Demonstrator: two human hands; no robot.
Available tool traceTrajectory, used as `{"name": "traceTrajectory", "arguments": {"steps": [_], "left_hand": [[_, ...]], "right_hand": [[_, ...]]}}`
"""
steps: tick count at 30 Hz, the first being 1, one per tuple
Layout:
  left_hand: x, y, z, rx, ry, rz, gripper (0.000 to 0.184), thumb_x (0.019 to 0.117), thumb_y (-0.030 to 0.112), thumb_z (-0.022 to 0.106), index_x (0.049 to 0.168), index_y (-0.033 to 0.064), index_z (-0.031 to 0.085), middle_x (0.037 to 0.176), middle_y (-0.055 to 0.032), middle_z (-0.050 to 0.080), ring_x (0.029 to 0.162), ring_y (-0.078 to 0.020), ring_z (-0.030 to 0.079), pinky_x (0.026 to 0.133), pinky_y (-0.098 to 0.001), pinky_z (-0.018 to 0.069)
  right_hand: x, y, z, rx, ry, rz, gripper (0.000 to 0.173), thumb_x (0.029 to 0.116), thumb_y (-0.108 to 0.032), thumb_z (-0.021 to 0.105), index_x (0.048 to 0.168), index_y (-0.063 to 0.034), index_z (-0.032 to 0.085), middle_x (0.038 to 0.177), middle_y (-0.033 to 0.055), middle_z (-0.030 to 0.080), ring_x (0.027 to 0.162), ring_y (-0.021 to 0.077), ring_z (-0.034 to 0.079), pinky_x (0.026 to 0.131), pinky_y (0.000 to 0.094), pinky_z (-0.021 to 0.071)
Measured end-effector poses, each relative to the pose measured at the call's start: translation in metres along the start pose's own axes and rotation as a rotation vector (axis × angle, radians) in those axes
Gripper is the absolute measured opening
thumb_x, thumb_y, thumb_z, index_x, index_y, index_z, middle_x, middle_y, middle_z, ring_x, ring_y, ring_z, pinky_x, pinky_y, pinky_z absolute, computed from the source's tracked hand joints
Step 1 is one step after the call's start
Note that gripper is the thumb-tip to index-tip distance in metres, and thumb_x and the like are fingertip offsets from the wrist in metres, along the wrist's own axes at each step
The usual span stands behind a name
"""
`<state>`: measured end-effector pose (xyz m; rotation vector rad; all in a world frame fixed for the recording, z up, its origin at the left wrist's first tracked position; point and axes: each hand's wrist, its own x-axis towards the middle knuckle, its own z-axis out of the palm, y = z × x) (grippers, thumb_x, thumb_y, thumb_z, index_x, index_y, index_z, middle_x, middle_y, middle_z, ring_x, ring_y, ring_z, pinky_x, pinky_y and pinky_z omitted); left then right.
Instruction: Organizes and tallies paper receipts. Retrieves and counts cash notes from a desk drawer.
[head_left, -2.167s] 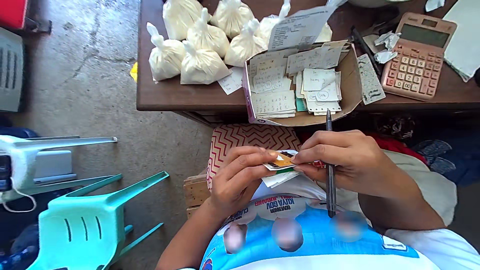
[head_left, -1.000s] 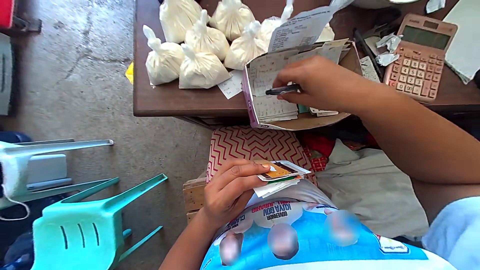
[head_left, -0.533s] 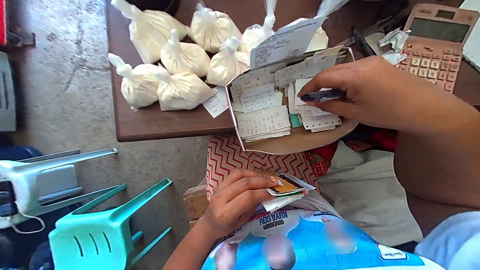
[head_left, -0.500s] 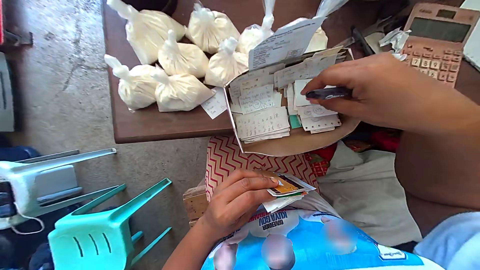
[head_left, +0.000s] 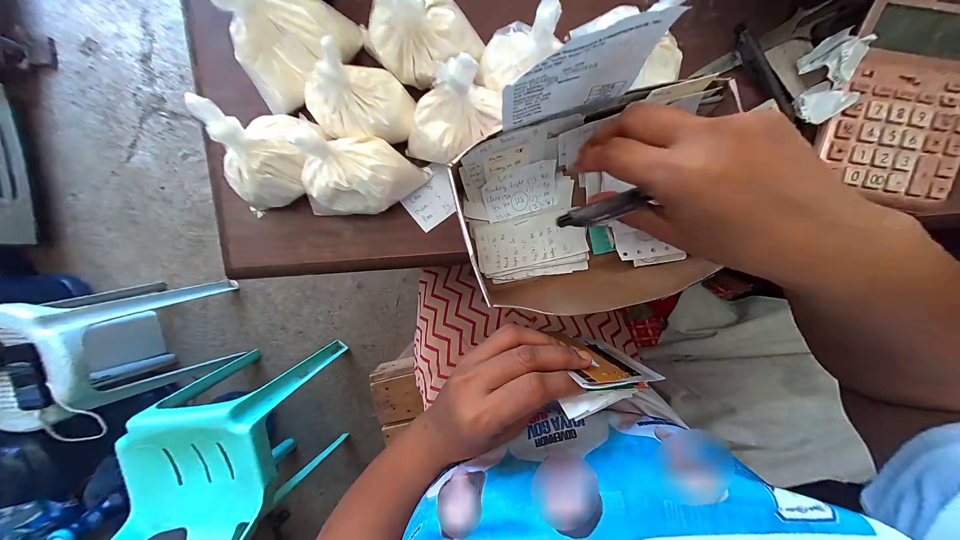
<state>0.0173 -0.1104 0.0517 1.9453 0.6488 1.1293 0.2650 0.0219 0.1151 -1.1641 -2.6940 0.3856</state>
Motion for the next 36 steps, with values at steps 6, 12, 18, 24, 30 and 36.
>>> {"name": "traceTrajectory", "arguments": {"steps": [6, 12, 18, 24, 30, 36], "left_hand": [[-0.017, 0.008, -0.005, 0.008, 0.025, 0.019, 0.008, 0.1001, 0.003, 0.062, 0.104, 0.0048, 0.068, 0.115, -0.0098, 0.072, 0.114, -0.0178, 0.065, 0.101, -0.0284, 0.0525], [-0.036, 0.016, -0.011, 0.009, 0.063, 0.046, 0.008, 0.0996, 0.002, 0.062, 0.103, 0.0043, 0.069, 0.116, -0.0097, 0.072, 0.114, -0.0176, 0.065, 0.1, -0.0284, 0.0526], [-0.053, 0.02, -0.018, 0.018, 0.098, 0.057, 0.008, 0.0995, 0.003, 0.062, 0.103, 0.0043, 0.069, 0.116, -0.01, 0.072, 0.113, -0.0179, 0.066, 0.1, -0.0288, 0.0527], [-0.061, 0.02, -0.021, 0.009, 0.112, 0.045, 0.009, 0.1001, 0.003, 0.061, 0.105, 0.0056, 0.068, 0.116, -0.0089, 0.072, 0.114, -0.0168, 0.065, 0.101, -0.0283, 0.0523], [-0.059, 0.02, -0.019, 0.001, 0.11, 0.059, 0.009, 0.0995, 0.002, 0.062, 0.104, 0.005, 0.069, 0.115, -0.009, 0.072, 0.113, -0.0172, 0.066, 0.101, -0.0285, 0.0526], [-0.059, 0.019, -0.018, 0.007, 0.117, 0.051, 0.009, 0.0994, 0.002, 0.062, 0.104, 0.0051, 0.068, 0.115, -0.0091, 0.072, 0.114, -0.0172, 0.065, 0.101, -0.0284, 0.0527]], "right_hand": [[0.029, -0.023, 0.014, -0.092, -0.08, -0.092, 0.033, 0.0998, -0.003, 0.059, 0.132, -0.0074, 0.065, 0.109, 0.0219, 0.061, 0.062, 0.0374, 0.062, 0.046, 0.0481, 0.0454], [0.054, -0.03, 0.026, -0.197, -0.146, -0.085, 0.027, 0.0993, 0.005, 0.051, 0.123, -0.0028, 0.062, 0.103, 0.0241, 0.057, 0.062, 0.0406, 0.061, 0.047, 0.051, 0.0451], [0.047, -0.03, 0.021, -0.109, -0.102, -0.051, 0.011, 0.0962, 0.003, 0.058, 0.105, 0.0008, 0.066, 0.106, 0.0267, 0.06, 0.07, 0.046, 0.064, 0.052, 0.0591, 0.0472], [0.02, -0.016, 0.0, -0.043, 0.066, 0.055, 0.019, 0.0987, -0.007, 0.055, 0.113, 0.0023, 0.063, 0.103, 0.0274, 0.065, 0.081, 0.0474, 0.065, 0.061, 0.0632, 0.0471], [0.012, -0.013, 0.003, -0.026, 0.253, 0.102, 0.021, 0.1012, -0.01, 0.056, 0.115, 0.0024, 0.065, 0.097, 0.0246, 0.066, 0.072, 0.0357, 0.061, 0.063, 0.0514, 0.0476], [0.02, -0.017, 0.008, -0.014, 0.237, 0.059, 0.018, 0.101, -0.008, 0.056, 0.112, 0.0016, 0.067, 0.097, 0.024, 0.068, 0.074, 0.0367, 0.064, 0.063, 0.0514, 0.0492]]}}
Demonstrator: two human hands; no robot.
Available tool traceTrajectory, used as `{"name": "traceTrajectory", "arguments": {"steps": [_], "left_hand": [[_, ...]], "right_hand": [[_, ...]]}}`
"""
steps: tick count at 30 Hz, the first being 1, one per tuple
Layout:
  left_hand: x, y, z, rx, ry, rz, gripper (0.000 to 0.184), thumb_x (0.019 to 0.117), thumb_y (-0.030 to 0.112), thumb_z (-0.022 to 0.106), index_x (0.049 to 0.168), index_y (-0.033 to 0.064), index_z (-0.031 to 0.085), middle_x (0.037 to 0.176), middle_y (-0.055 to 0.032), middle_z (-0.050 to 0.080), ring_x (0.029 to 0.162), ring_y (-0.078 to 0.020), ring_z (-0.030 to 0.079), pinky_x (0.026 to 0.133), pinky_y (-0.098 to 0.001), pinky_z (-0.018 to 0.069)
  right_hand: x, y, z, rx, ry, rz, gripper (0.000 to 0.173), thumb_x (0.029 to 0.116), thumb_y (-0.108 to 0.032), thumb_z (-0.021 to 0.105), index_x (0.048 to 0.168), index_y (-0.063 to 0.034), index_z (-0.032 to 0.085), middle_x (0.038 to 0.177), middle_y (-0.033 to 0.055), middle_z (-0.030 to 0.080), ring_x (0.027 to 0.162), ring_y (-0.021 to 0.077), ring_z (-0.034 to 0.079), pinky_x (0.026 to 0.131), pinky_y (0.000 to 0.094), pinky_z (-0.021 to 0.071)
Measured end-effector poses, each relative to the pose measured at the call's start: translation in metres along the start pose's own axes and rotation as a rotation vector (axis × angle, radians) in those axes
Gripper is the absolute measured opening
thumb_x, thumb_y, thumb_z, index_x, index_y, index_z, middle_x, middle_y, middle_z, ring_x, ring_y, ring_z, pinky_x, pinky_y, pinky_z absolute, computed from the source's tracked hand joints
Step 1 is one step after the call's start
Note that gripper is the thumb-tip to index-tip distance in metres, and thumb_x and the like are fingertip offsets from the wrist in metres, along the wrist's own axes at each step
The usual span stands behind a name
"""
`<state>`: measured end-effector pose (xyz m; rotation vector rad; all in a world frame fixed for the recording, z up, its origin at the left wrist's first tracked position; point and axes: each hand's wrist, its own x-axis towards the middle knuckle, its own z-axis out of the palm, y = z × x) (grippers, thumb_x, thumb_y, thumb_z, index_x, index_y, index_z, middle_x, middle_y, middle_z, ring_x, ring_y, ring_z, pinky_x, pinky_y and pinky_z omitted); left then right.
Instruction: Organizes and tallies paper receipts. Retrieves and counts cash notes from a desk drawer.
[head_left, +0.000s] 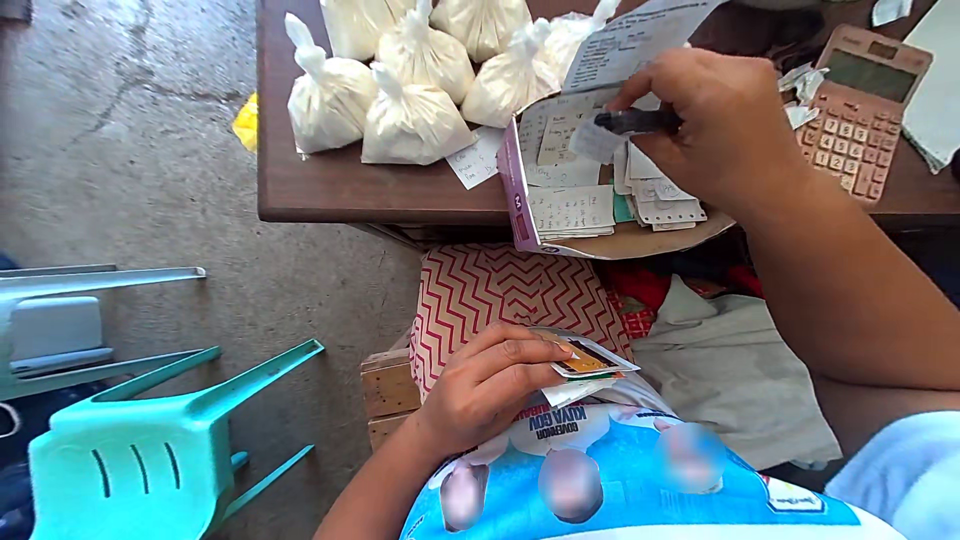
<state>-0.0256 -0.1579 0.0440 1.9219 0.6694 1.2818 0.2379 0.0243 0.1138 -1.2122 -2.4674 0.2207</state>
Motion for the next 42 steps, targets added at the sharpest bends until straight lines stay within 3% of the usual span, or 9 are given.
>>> {"name": "traceTrajectory", "arguments": {"steps": [7, 13, 19, 21, 23, 25, 27, 32, 42], "left_hand": [[0.004, -0.003, 0.001, 0.0, -0.004, 0.005, 0.008, 0.0993, 0.003, 0.063, 0.103, 0.0051, 0.069, 0.115, -0.0092, 0.072, 0.113, -0.0172, 0.065, 0.101, -0.0283, 0.0523], [0.005, -0.005, 0.003, 0.021, 0.018, 0.021, 0.008, 0.1009, 0.008, 0.062, 0.1, 0.0066, 0.07, 0.113, -0.0065, 0.073, 0.112, -0.0151, 0.066, 0.1, -0.0267, 0.0526], [0.022, -0.01, -0.001, -0.001, 0.061, 0.081, 0.01, 0.0973, 0.001, 0.062, 0.095, -0.0006, 0.072, 0.106, -0.0128, 0.074, 0.107, -0.0177, 0.067, 0.1, -0.0265, 0.0514], [0.024, -0.01, -0.002, 0.001, 0.099, 0.069, 0.009, 0.0967, 0.001, 0.062, 0.096, -0.0009, 0.071, 0.106, -0.0133, 0.074, 0.107, -0.018, 0.068, 0.1, -0.0283, 0.0524], [0.021, -0.01, -0.001, -0.014, 0.17, 0.023, 0.008, 0.0952, 0.0, 0.063, 0.097, -0.0009, 0.071, 0.105, -0.0132, 0.075, 0.107, -0.0172, 0.07, 0.098, -0.0299, 0.0546], [0.015, -0.009, 0.001, -0.067, 0.265, -0.06, 0.008, 0.0938, -0.001, 0.066, 0.099, -0.0012, 0.071, 0.105, -0.0118, 0.074, 0.104, -0.0137, 0.07, 0.094, -0.0286, 0.0571], [0.009, -0.007, 0.002, -0.157, 0.362, -0.155, 0.011, 0.0918, -0.002, 0.069, 0.102, -0.0017, 0.071, 0.106, -0.0082, 0.075, 0.098, -0.0086, 0.071, 0.087, -0.026, 0.0596], [-0.007, 0.002, 0.003, -0.337, 0.516, -0.333, 0.018, 0.0878, -0.006, 0.072, 0.106, -0.0022, 0.072, 0.103, -0.0029, 0.076, 0.09, -0.0061, 0.072, 0.083, -0.0266, 0.0614], [-0.035, 0.007, -0.011, -0.367, 0.552, -0.351, 0.02, 0.0871, -0.007, 0.072, 0.107, -0.0029, 0.07, 0.104, -0.0021, 0.075, 0.088, -0.0057, 0.072, 0.08, -0.0263, 0.0616]], "right_hand": [[0.007, -0.006, 0.014, -0.015, -0.057, -0.063, 0.014, 0.0978, -0.002, 0.058, 0.108, 0.0003, 0.067, 0.102, 0.024, 0.07, 0.083, 0.0435, 0.07, 0.063, 0.0581, 0.0516], [-0.003, -0.014, 0.017, 0.065, 0.008, -0.081, 0.02, 0.0907, -0.003, 0.067, 0.11, -0.003, 0.072, 0.104, 0.0157, 0.073, 0.085, 0.0342, 0.073, 0.067, 0.0545, 0.0588], [-0.034, -0.03, 0.017, 0.445, 0.163, -0.11, 0.024, 0.0992, -0.028, 0.062, 0.109, -0.0103, 0.074, 0.097, 0.0033, 0.074, 0.076, 0.0033, 0.064, 0.067, 0.019, 0.0544], [-0.048, -0.046, 0.017, 0.633, 0.103, -0.126, 0.031, 0.1012, -0.038, 0.062, 0.113, -0.0121, 0.073, 0.103, 0.0015, 0.075, 0.087, 0.0014, 0.067, 0.076, 0.0193, 0.0564], [-0.061, -0.056, 0.016, 0.773, 0.002, -0.159, 0.043, 0.1013, -0.049, 0.06, 0.12, -0.0112, 0.071, 0.112, 0.004, 0.075, 0.103, 0.0073, 0.071, 0.09, 0.0279, 0.0595], [-0.072, -0.068, 0.016, 0.868, -0.083, -0.155, 0.055, 0.099, -0.055, 0.059, 0.125, -0.0074, 0.069, 0.117, 0.0078, 0.075, 0.107, 0.01, 0.07, 0.094, 0.0307, 0.0582], [-0.079, -0.082, 0.017, 0.904, -0.122, -0.103, 0.054, 0.0972, -0.05, 0.065, 0.126, -0.0036, 0.067, 0.117, 0.0082, 0.074, 0.107, 0.0085, 0.07, 0.094, 0.0292, 0.0585], [-0.087, -0.112, 0.029, 0.829, -0.119, 0.054, 0.029, 0.0913, -0.007, 0.075, 0.118, 0.0043, 0.068, 0.107, 0.0088, 0.076, 0.093, 0.0029, 0.071, 0.082, 0.0217, 0.0596], [-0.08, -0.142, 0.047, 0.785, -0.097, 0.092, 0.022, 0.0934, -0.005, 0.071, 0.114, 0.003, 0.07, 0.101, 0.0062, 0.077, 0.085, 0.0004, 0.071, 0.078, 0.0184, 0.0585]]}}
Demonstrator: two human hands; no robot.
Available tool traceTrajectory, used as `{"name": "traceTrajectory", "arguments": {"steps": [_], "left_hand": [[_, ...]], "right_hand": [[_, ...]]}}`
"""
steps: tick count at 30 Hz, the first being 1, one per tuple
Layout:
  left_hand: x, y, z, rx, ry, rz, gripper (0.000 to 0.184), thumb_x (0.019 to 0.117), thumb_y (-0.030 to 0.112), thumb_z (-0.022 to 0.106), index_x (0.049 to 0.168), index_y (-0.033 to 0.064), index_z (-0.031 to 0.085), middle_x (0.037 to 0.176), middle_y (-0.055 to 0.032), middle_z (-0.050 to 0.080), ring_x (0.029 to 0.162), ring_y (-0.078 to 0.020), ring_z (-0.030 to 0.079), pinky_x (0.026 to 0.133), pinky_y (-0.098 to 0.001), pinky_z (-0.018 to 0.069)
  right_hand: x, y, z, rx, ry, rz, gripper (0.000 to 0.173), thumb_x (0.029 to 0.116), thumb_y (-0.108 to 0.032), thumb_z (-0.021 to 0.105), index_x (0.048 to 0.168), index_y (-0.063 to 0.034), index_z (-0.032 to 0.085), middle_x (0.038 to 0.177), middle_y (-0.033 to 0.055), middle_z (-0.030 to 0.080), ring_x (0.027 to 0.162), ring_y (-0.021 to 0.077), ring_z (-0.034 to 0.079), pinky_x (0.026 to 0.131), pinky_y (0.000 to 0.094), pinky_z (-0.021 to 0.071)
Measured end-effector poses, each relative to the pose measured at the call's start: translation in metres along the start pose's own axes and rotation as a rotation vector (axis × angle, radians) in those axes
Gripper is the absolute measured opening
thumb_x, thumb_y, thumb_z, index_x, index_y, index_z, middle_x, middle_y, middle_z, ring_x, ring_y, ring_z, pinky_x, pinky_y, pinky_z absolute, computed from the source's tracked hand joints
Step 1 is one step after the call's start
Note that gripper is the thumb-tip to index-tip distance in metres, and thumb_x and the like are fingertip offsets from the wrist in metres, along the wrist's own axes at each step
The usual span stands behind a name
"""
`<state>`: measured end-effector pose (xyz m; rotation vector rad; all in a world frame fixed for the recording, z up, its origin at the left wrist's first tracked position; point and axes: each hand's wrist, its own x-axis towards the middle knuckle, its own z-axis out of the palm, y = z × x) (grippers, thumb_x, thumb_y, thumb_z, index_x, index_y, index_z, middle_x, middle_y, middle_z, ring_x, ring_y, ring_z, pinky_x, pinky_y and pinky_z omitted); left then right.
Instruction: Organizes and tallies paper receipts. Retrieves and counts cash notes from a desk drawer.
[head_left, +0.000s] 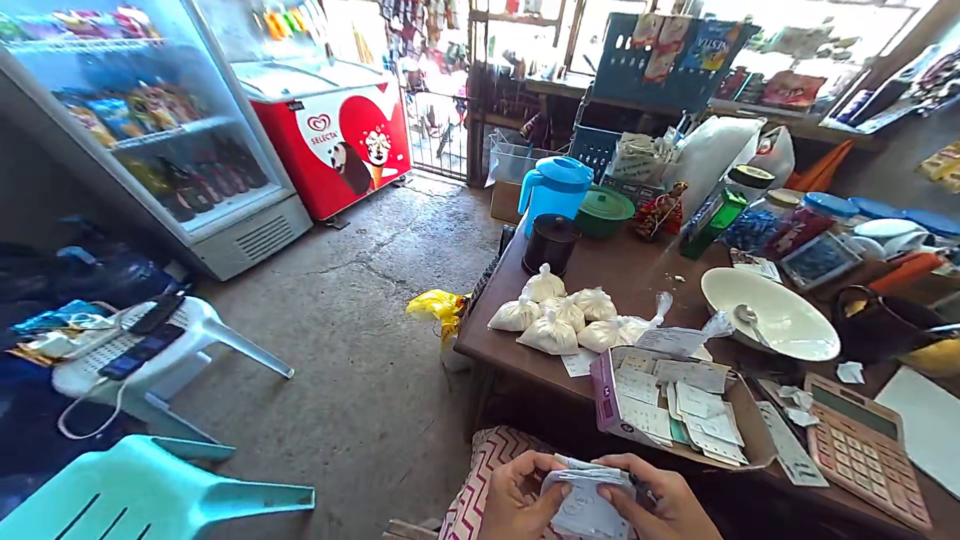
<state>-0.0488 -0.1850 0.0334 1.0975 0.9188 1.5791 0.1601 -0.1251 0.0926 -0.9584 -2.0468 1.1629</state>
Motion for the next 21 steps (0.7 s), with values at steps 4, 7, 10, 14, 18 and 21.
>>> {"name": "traceTrajectory", "arguments": {"steps": [4, 7, 10, 14, 18, 21], "left_hand": [[-0.004, -0.001, -0.01, 0.059, -0.027, 0.038, 0.02, 0.0878, -0.004, 0.072, 0.107, -0.0047, 0.069, 0.104, -0.0047, 0.074, 0.088, -0.0055, 0.071, 0.08, -0.0261, 0.0608], [-0.004, -0.003, -0.016, 0.107, -0.059, 0.094, 0.019, 0.0891, -0.001, 0.073, 0.107, -0.0045, 0.068, 0.104, -0.0058, 0.073, 0.088, -0.0054, 0.07, 0.079, -0.0246, 0.0599], [-0.001, -0.002, -0.021, 0.171, -0.107, 0.176, 0.017, 0.0899, 0.002, 0.073, 0.105, -0.004, 0.067, 0.101, -0.0075, 0.072, 0.09, -0.0059, 0.068, 0.081, -0.023, 0.0578], [0.001, -0.004, -0.026, 0.19, -0.159, 0.244, 0.016, 0.0904, 0.003, 0.072, 0.104, -0.0022, 0.067, 0.103, -0.0082, 0.072, 0.097, -0.0076, 0.068, 0.087, -0.0236, 0.0564], [-0.002, -0.007, -0.026, 0.163, -0.158, 0.224, 0.017, 0.091, 0.002, 0.072, 0.106, -0.0034, 0.067, 0.105, -0.0101, 0.071, 0.092, -0.0077, 0.069, 0.083, -0.0231, 0.0582], [-0.005, -0.009, -0.026, 0.146, -0.136, 0.194, 0.017, 0.0909, 0.001, 0.072, 0.107, -0.0032, 0.067, 0.105, -0.0089, 0.071, 0.087, -0.006, 0.068, 0.078, -0.0217, 0.0587]], "right_hand": [[0.001, -0.003, 0.008, -0.008, -0.001, 0.019, 0.022, 0.0934, -0.005, 0.071, 0.114, 0.0029, 0.07, 0.102, 0.0069, 0.077, 0.087, 0.0029, 0.072, 0.08, 0.0213, 0.0597], [0.002, -0.005, 0.013, -0.003, -0.001, 0.025, 0.022, 0.0937, -0.005, 0.071, 0.115, 0.0022, 0.07, 0.103, 0.006, 0.077, 0.089, 0.0023, 0.072, 0.081, 0.0208, 0.0597], [0.003, -0.004, 0.016, 0.001, 0.0, 0.029, 0.022, 0.0937, -0.005, 0.071, 0.114, 0.0015, 0.071, 0.102, 0.0057, 0.077, 0.088, 0.0018, 0.072, 0.081, 0.02, 0.0594], [0.003, -0.002, 0.019, 0.013, 0.006, 0.026, 0.023, 0.0933, -0.005, 0.071, 0.115, 0.0011, 0.07, 0.103, 0.0045, 0.077, 0.088, -0.0003, 0.071, 0.08, 0.0178, 0.0583], [0.003, 0.0, 0.021, 0.021, 0.007, 0.026, 0.023, 0.0933, -0.005, 0.071, 0.116, 0.0011, 0.07, 0.104, 0.0036, 0.077, 0.09, -0.0005, 0.071, 0.081, 0.0177, 0.0585], [0.002, 0.0, 0.022, 0.02, 0.01, 0.048, 0.024, 0.0929, -0.004, 0.071, 0.116, 0.0004, 0.07, 0.102, 0.0034, 0.077, 0.088, -0.0004, 0.071, 0.08, 0.0177, 0.0585]]}}
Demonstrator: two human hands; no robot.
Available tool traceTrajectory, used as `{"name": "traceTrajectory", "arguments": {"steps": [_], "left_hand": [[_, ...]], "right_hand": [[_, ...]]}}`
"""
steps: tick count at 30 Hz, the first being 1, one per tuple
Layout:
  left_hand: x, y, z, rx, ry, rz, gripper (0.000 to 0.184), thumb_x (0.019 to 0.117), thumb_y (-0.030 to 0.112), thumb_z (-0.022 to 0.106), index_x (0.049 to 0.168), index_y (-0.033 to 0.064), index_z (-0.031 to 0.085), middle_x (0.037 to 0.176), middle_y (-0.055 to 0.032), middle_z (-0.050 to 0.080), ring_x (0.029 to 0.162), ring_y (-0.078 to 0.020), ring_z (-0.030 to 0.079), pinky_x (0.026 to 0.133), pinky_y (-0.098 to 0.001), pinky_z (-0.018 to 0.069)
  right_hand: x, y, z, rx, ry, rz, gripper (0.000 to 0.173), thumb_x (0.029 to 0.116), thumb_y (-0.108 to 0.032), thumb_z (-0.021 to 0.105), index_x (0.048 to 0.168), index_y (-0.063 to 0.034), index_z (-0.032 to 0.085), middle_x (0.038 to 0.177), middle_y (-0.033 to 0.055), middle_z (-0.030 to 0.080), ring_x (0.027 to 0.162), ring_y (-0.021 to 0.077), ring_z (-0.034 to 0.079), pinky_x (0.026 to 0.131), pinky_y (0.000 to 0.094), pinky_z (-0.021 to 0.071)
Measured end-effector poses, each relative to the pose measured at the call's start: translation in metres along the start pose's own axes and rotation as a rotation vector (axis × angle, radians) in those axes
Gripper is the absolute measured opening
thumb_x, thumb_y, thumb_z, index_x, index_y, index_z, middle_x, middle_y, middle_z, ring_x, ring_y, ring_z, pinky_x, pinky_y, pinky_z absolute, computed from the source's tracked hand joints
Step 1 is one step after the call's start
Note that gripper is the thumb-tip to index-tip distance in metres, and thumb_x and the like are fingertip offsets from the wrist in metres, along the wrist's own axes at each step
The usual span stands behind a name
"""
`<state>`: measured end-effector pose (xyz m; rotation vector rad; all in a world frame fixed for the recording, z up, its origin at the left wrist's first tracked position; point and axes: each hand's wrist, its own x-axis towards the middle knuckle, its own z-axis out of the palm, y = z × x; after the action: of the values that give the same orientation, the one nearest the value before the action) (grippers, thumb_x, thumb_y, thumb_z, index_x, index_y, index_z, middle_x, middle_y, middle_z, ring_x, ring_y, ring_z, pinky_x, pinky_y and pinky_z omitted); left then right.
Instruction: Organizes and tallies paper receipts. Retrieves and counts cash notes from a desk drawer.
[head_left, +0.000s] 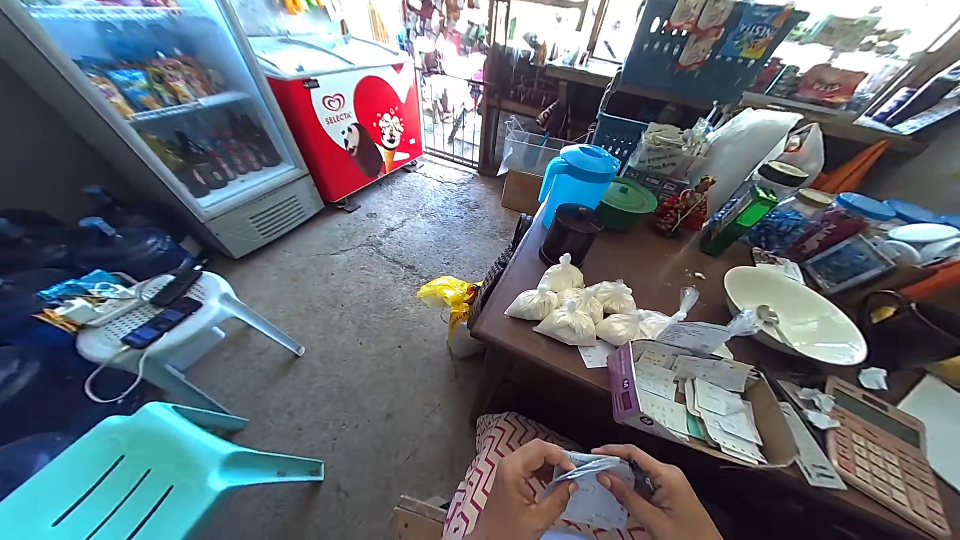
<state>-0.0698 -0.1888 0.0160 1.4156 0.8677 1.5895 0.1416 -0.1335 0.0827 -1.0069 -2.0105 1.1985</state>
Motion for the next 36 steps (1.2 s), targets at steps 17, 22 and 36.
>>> {"name": "traceTrajectory", "arguments": {"steps": [17, 22, 36], "left_hand": [[-0.013, 0.004, 0.001, -0.026, -0.025, -0.092, 0.044, 0.1001, 0.017, 0.065, 0.14, 0.0094, 0.051, 0.124, -0.0039, 0.07, 0.099, -0.01, 0.071, 0.086, -0.0262, 0.0596], [-0.018, 0.007, 0.001, 0.013, -0.031, -0.135, 0.038, 0.0997, 0.018, 0.066, 0.136, 0.0118, 0.056, 0.121, 0.0001, 0.071, 0.102, -0.0097, 0.071, 0.087, -0.0272, 0.0595], [-0.013, 0.007, 0.013, 0.058, -0.131, -0.203, 0.029, 0.1002, 0.013, 0.064, 0.128, 0.0067, 0.059, 0.116, -0.0026, 0.073, 0.099, -0.0117, 0.071, 0.088, -0.0283, 0.0597]], "right_hand": [[-0.012, 0.003, -0.057, -0.048, 0.395, 0.012, 0.03, 0.0936, -0.026, 0.073, 0.118, -0.008, 0.069, 0.102, -0.0096, 0.074, 0.089, -0.0052, 0.069, 0.079, 0.0158, 0.059], [-0.002, 0.004, -0.121, -0.361, 0.534, 0.109, 0.039, 0.0956, -0.026, 0.07, 0.126, -0.0025, 0.064, 0.11, 0.0105, 0.071, 0.09, 0.0095, 0.067, 0.083, 0.0335, 0.0574], [0.065, 0.046, -0.125, -0.519, 0.1, 0.398, 0.038, 0.0965, -0.029, 0.072, 0.129, -0.0106, 0.067, 0.106, 0.0176, 0.072, 0.096, 0.0367, 0.069, 0.083, 0.0644, 0.0525]]}}
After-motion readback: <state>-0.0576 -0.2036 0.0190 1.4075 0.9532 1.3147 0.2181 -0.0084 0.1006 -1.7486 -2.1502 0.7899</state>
